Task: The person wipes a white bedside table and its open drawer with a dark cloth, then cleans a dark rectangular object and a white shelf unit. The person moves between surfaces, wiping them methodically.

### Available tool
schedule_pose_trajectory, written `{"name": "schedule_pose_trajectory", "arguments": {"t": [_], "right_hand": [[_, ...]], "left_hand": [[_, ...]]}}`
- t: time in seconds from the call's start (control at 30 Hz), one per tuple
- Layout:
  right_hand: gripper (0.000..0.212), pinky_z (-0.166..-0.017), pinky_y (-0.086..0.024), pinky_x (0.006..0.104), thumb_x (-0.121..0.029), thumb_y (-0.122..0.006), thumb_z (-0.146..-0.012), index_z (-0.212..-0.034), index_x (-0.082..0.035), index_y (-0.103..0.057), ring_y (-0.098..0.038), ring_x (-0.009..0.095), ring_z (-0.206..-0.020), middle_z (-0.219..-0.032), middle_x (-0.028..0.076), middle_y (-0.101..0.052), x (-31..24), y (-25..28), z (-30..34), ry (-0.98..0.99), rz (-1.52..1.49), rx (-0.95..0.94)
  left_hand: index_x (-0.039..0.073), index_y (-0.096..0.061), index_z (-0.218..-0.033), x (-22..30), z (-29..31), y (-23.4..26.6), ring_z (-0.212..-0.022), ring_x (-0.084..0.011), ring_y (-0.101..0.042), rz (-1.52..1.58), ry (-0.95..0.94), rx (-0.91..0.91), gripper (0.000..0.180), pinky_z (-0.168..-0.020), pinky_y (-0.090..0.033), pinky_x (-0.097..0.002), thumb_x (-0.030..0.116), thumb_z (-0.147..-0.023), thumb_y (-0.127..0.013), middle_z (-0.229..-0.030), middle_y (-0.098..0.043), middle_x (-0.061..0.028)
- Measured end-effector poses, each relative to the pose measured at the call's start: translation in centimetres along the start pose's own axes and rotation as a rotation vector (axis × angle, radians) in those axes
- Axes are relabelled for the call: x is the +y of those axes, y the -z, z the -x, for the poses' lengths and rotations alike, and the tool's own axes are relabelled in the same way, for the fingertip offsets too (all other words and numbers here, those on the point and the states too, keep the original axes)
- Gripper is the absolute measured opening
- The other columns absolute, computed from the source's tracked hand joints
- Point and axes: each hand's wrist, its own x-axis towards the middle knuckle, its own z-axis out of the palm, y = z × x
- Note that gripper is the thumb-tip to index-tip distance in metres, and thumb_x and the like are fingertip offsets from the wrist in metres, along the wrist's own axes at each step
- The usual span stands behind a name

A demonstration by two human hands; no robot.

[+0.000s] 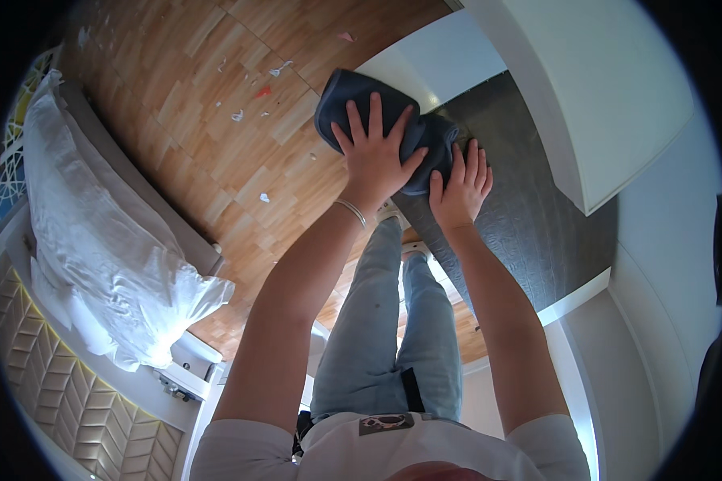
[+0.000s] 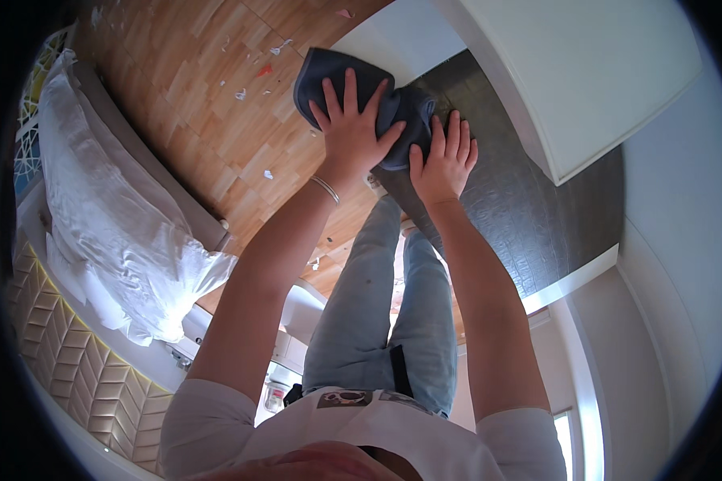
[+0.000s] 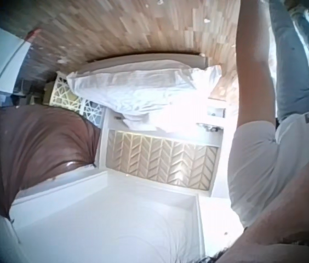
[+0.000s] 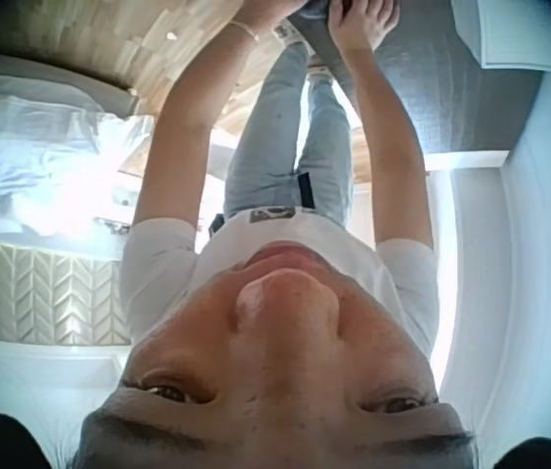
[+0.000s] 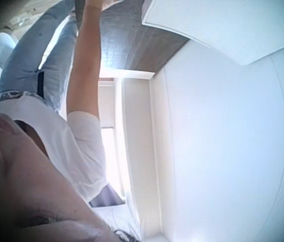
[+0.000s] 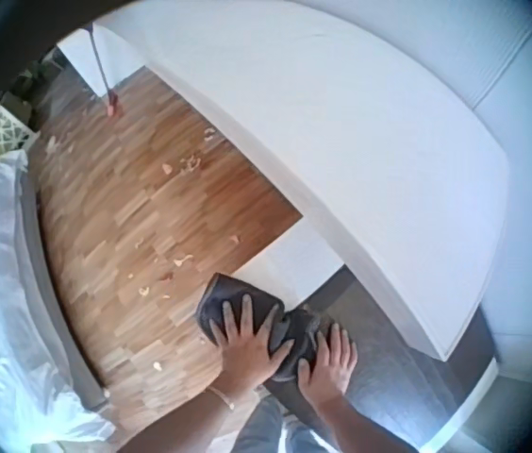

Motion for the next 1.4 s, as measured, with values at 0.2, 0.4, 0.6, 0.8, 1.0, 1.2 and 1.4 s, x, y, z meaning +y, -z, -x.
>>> {"name": "schedule_pose_trajectory", "arguments": {"t": [0.2, 0.4, 0.6, 0.8, 1.0, 1.2, 1.4], "right_hand": [[0.063, -0.109, -0.023, 0.0567, -0.048, -0.052, -0.089, -0.135, -0.006, -0.048, -0.033, 0.04, -0.137, -0.151, 0.021, -0.036, -0.4, -0.3, -0.1, 0.032, 0.039, 0.028], [0.067, -0.109, -0.023, 0.0584, -0.049, -0.053, -0.087, -0.137, -0.004, -0.047, -0.034, 0.041, -0.136, -0.149, 0.021, -0.038, -0.2, -0.6, 0.1, 0.044, 0.035, 0.036], [0.079, -0.112, -0.019, 0.0578, -0.051, -0.06, -0.08, -0.142, -0.005, -0.043, -0.027, 0.04, -0.14, -0.146, 0.02, -0.039, -0.3, -0.2, 0.3, 0.045, 0.216, -0.2], [0.076, -0.112, -0.021, 0.0575, -0.052, -0.063, -0.077, -0.137, -0.008, -0.049, -0.03, 0.037, -0.14, -0.143, 0.017, -0.042, 0.0, -0.7, 0.3, 0.009, 0.047, -0.06], [0.05, -0.111, -0.023, 0.0572, -0.04, -0.061, -0.083, -0.122, -0.008, -0.058, -0.041, 0.037, -0.129, -0.13, 0.016, -0.053, 0.1, -0.2, 0.0, -0.006, -0.19, 0.016], [0.02, -0.079, -0.047, 0.0485, -0.009, -0.064, -0.078, -0.098, -0.003, -0.065, -0.06, 0.04, -0.095, -0.104, 0.017, -0.065, 7.3, 2.9, 2.2, -0.021, -0.661, 0.084], [0.029, -0.092, -0.041, 0.0476, -0.012, -0.066, -0.079, -0.107, -0.006, -0.064, -0.053, 0.037, -0.109, -0.12, 0.013, -0.058, 15.0, 4.2, 4.6, -0.196, -0.287, 0.288]], "left_hand": [[0.032, -0.048, -0.142, -0.1, -8.3, 0.1, -0.14, -0.0531, -0.02, 0.019, 0.013, 0.21, 0.062, -0.105, -0.014, -0.0748, 0.061, -0.087, -0.055, -0.156, -0.027, -0.0167], [0.031, -0.049, -0.142, 2.5, -9.7, -1.0, -0.14, -0.0488, -0.023, -0.066, -0.095, 0.229, 0.058, -0.106, -0.017, -0.072, 0.058, -0.09, -0.052, -0.156, -0.029, -0.0135], [0.033, -0.05, -0.141, 3.0, -2.7, -0.6, -0.142, -0.0454, -0.021, 0.004, -0.235, 0.032, 0.055, -0.108, -0.018, -0.0708, 0.047, -0.088, -0.059, -0.156, -0.029, -0.0104], [0.029, -0.052, -0.137, 1.5, -3.5, 0.1, -0.142, -0.046, -0.021, 0.006, -0.222, 0.063, 0.057, -0.107, -0.016, -0.0729, 0.05, -0.085, -0.062, -0.156, -0.029, -0.009], [0.03, -0.044, -0.144, 5.6, -8.2, -2.5, -0.144, -0.0508, -0.011, -0.067, -0.029, 0.141, 0.064, -0.107, -0.008, -0.075, 0.059, -0.088, -0.052, -0.159, -0.021, -0.0129], [0.029, -0.051, -0.14, 11.6, -4.1, -4.6, -0.142, -0.0502, -0.015, -0.037, -0.2, 0.038, 0.057, -0.104, -0.014, -0.077, 0.052, -0.088, -0.057, -0.155, -0.028, -0.012], [0.035, -0.043, -0.145, 16.8, 1.9, -6.2, -0.144, -0.0441, -0.016, -0.045, -0.436, -0.144, 0.066, -0.108, -0.014, -0.0722, 0.046, -0.083, -0.065, -0.16, -0.022, -0.009]]}}
